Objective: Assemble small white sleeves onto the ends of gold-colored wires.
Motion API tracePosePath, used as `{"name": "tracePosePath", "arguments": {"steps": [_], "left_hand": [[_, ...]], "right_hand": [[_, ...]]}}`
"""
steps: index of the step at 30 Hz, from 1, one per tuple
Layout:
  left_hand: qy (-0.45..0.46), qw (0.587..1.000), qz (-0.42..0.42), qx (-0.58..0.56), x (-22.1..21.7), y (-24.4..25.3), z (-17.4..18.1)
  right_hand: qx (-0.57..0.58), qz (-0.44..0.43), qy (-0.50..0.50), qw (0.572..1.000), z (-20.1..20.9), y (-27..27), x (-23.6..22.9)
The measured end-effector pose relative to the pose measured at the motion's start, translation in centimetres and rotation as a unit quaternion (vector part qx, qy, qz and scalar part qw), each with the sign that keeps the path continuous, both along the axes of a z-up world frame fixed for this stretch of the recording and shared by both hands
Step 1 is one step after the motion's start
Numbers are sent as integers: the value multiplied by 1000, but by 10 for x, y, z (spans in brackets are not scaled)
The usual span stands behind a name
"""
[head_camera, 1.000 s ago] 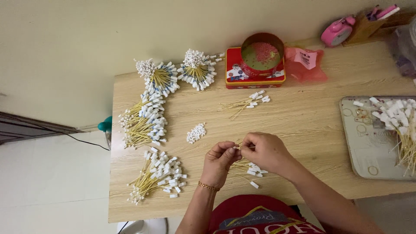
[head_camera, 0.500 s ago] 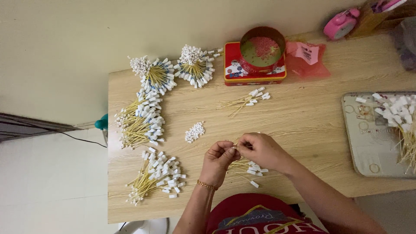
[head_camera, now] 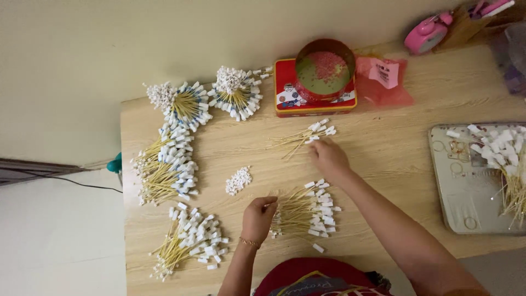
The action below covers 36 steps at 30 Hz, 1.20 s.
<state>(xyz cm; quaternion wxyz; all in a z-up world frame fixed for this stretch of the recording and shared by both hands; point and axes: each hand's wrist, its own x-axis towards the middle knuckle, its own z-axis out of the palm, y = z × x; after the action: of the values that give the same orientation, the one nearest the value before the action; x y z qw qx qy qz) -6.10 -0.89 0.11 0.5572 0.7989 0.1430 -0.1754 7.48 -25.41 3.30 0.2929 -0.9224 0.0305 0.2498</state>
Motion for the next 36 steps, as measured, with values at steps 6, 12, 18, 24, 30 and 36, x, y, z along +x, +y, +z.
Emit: {"name": "tracePosePath", "arguments": {"steps": [6,12,18,24,30,36], "left_hand": [[-31,994,1,107,2,-4,21],[-4,999,8,52,-7,-5,4],[-41,999,0,12,-9,-14,20],[-169,983,-8,77,-10,-30,59],[-423,867,-40,259,5,-44,154],[-428,871,-107,217,19,-46,169]], "right_hand": [[-97,-51,-240,965,-47,-27,38],[-121,20,-299,947,-86,-58,32],[-98,2,-139,985,-55,-52,10],[3,-58,-116,992,-15,-48,-18],[114,32,-210,971,99,-25,-59],[194,17,-85,977,189,-2,-98]]}}
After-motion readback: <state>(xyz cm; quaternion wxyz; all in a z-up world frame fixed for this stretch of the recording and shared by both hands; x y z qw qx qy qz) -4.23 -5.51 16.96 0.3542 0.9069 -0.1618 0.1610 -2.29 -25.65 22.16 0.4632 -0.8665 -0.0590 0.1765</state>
